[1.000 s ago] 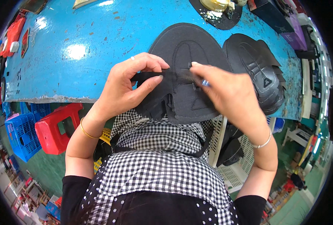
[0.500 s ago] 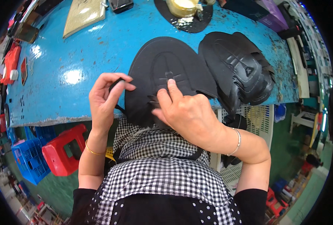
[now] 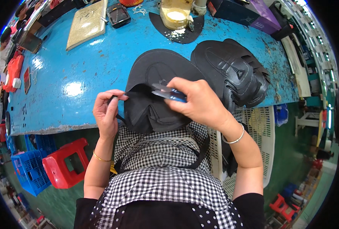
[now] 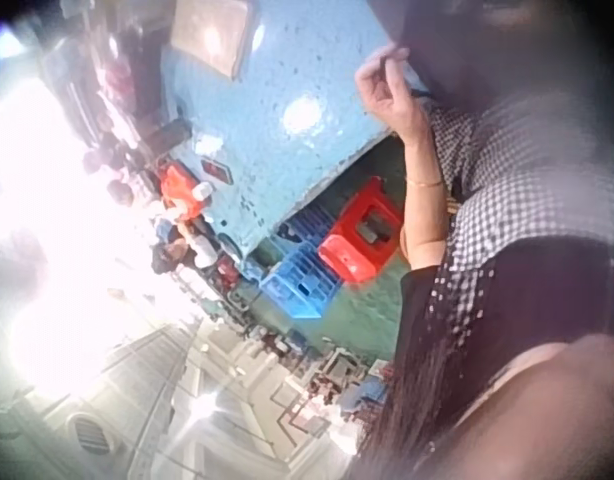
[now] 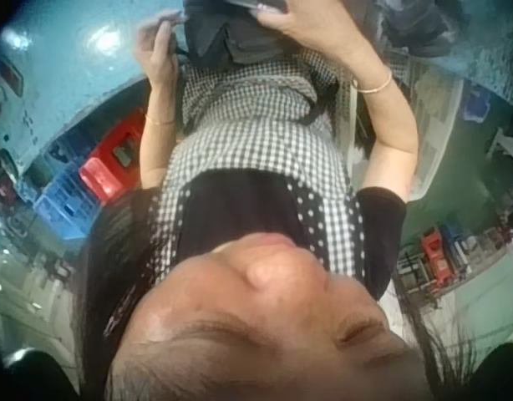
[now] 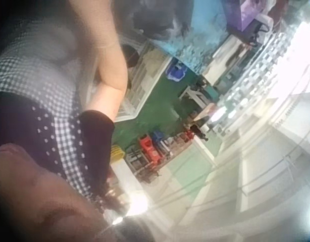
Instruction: Trimming excess material and thread from black shoe upper components using small snips.
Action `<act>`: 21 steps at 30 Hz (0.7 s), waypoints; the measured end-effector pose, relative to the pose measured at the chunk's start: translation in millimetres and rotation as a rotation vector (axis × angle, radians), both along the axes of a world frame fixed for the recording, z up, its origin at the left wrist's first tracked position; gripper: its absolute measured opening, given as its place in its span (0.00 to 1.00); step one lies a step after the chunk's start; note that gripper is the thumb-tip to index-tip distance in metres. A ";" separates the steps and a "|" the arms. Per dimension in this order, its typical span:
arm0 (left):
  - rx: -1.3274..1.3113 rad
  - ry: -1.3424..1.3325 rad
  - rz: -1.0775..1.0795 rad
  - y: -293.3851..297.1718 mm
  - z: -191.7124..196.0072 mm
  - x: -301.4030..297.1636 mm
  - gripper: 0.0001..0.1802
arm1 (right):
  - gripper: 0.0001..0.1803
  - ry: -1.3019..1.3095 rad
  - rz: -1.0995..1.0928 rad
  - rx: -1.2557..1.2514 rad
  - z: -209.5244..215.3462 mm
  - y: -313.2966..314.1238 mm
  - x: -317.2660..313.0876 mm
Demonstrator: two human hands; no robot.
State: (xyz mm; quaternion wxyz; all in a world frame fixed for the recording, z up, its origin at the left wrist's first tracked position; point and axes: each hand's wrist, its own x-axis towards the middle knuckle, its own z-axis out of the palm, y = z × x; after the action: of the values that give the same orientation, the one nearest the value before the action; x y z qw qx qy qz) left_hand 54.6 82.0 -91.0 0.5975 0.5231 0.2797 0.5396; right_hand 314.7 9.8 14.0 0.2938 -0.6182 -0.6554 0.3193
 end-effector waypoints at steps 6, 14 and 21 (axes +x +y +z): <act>0.041 0.033 -0.026 1.3 -1.4 4.4 0.02 | 0.12 0.437 -0.421 0.034 -7.2 -4.7 41.6; 0.064 0.042 -0.055 4.2 -2.5 1.7 0.03 | 0.14 0.670 -0.861 -0.021 -6.4 -72.5 156.8; 0.011 0.067 -0.047 6.0 -6.0 -2.0 0.03 | 0.24 -0.340 -0.747 0.382 -6.0 -63.8 127.2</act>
State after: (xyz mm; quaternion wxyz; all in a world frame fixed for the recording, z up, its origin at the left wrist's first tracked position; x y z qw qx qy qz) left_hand 52.5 88.1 -96.9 0.5974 0.5506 0.2841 0.5092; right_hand 441.9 -54.0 8.0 0.3858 -0.7907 -0.4736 -0.0414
